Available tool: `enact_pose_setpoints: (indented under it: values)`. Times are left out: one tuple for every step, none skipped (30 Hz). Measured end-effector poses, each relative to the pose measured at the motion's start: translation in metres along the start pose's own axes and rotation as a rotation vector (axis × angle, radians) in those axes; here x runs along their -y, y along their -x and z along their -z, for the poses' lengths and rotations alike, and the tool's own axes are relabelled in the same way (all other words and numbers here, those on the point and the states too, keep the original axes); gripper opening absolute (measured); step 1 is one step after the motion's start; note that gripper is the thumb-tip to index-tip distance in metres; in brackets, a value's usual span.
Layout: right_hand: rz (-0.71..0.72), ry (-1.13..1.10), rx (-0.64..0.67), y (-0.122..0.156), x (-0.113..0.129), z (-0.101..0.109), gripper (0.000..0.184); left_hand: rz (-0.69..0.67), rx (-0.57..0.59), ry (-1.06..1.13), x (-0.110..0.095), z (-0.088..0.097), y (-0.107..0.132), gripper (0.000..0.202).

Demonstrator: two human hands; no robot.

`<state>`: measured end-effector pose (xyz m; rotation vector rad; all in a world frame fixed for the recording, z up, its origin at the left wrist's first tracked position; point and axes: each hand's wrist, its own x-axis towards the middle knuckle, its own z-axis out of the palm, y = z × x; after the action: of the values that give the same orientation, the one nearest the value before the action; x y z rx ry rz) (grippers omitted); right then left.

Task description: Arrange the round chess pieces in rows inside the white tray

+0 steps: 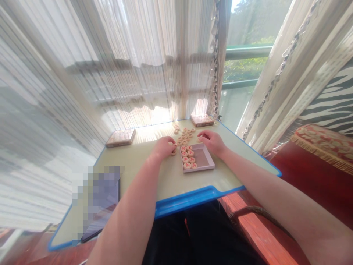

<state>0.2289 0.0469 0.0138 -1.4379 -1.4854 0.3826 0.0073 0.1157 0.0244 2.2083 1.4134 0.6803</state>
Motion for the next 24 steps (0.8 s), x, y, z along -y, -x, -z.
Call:
enact_pose_setpoints:
  values:
    - [0.007, 0.002, -0.001, 0.0, 0.0, 0.0, 0.02, 0.016, -0.013, 0.054, 0.0, 0.0, 0.0, 0.018]
    - [0.017, 0.004, -0.004, 0.001, 0.001, 0.0, 0.019, 0.03, -0.018, 0.123, 0.0, 0.0, -0.001, 0.019]
    - [0.03, 0.009, -0.009, 0.001, 0.001, 0.001, 0.018, 0.038, -0.022, 0.206, -0.001, -0.001, -0.002, 0.022]
    - [0.05, 0.019, -0.014, 0.002, 0.001, 0.001, 0.018, 0.043, -0.026, 0.301, -0.001, -0.001, -0.002, 0.025]
    - [0.079, 0.038, -0.02, 0.002, 0.002, 0.002, 0.018, 0.049, -0.03, 0.402, -0.002, -0.001, -0.002, 0.028]
    - [0.122, 0.063, -0.027, 0.004, 0.003, 0.003, 0.017, 0.056, -0.03, 0.503, -0.004, -0.001, -0.002, 0.031]
    - [0.179, 0.093, -0.03, 0.005, 0.005, 0.003, 0.017, 0.064, -0.022, 0.597, -0.005, -0.002, -0.001, 0.035]
    - [0.244, 0.125, -0.029, 0.007, 0.007, 0.004, 0.017, 0.073, -0.002, 0.681, -0.007, -0.002, 0.0, 0.038]
    - [0.312, 0.155, -0.025, 0.008, 0.009, 0.004, 0.017, 0.077, 0.031, 0.748, -0.01, -0.003, 0.001, 0.04]
    - [0.373, 0.178, -0.02, 0.01, 0.012, 0.005, 0.018, 0.071, 0.071, 0.798, -0.013, -0.003, 0.004, 0.041]
    - [0.423, 0.193, -0.013, 0.012, 0.015, 0.004, 0.019, 0.056, 0.112, 0.831, -0.016, -0.003, 0.007, 0.042]
    - [0.461, 0.203, -0.005, 0.013, 0.017, 0.004, 0.021, 0.037, 0.148, 0.85, -0.019, -0.003, 0.009, 0.042]
    - [0.49, 0.209, 0.001, 0.015, 0.019, 0.003, 0.023, 0.018, 0.177, 0.861, -0.023, -0.003, 0.012, 0.042]
    - [0.514, 0.212, 0.005, 0.016, 0.02, 0.003, 0.024, 0.0, 0.196, 0.872, -0.027, -0.004, 0.015, 0.044]
    - [0.534, 0.215, 0.007, 0.016, 0.022, 0.002, 0.024, -0.013, 0.207, 0.89, -0.03, -0.004, 0.018, 0.046]
    - [0.551, 0.217, 0.004, 0.017, 0.022, 0.001, 0.023, -0.021, 0.213, 0.913, -0.033, -0.004, 0.02, 0.05]
    - [0.566, 0.217, -0.003, 0.017, 0.023, 0.001, 0.022, -0.022, 0.214, 0.936, -0.036, -0.005, 0.021, 0.053]
    - [0.579, 0.214, -0.012, 0.018, 0.023, 0.0, 0.021, -0.02, 0.217, 0.955, -0.038, -0.005, 0.022, 0.055]
    - [0.59, 0.208, -0.018, 0.018, 0.023, 0.0, 0.021, -0.019, 0.224, 0.967, -0.039, -0.005, 0.023, 0.057]
    - [0.6, 0.199, -0.02, 0.019, 0.024, 0.0, 0.021, -0.016, 0.234, 0.97, -0.04, -0.005, 0.024, 0.056]
    - [0.606, 0.189, -0.018, 0.019, 0.025, -0.001, 0.021, -0.012, 0.243, 0.968, -0.04, -0.005, 0.024, 0.055]
    - [0.608, 0.18, -0.014, 0.02, 0.026, -0.001, 0.021, -0.01, 0.251, 0.965, -0.04, -0.004, 0.024, 0.052]
    - [0.603, 0.171, -0.009, 0.021, 0.027, -0.001, 0.02, -0.011, 0.257, 0.966, -0.04, -0.003, 0.025, 0.05]
    - [0.595, 0.163, -0.007, 0.021, 0.029, -0.001, 0.019, -0.014, 0.26, 0.97, -0.039, -0.002, 0.026, 0.048]
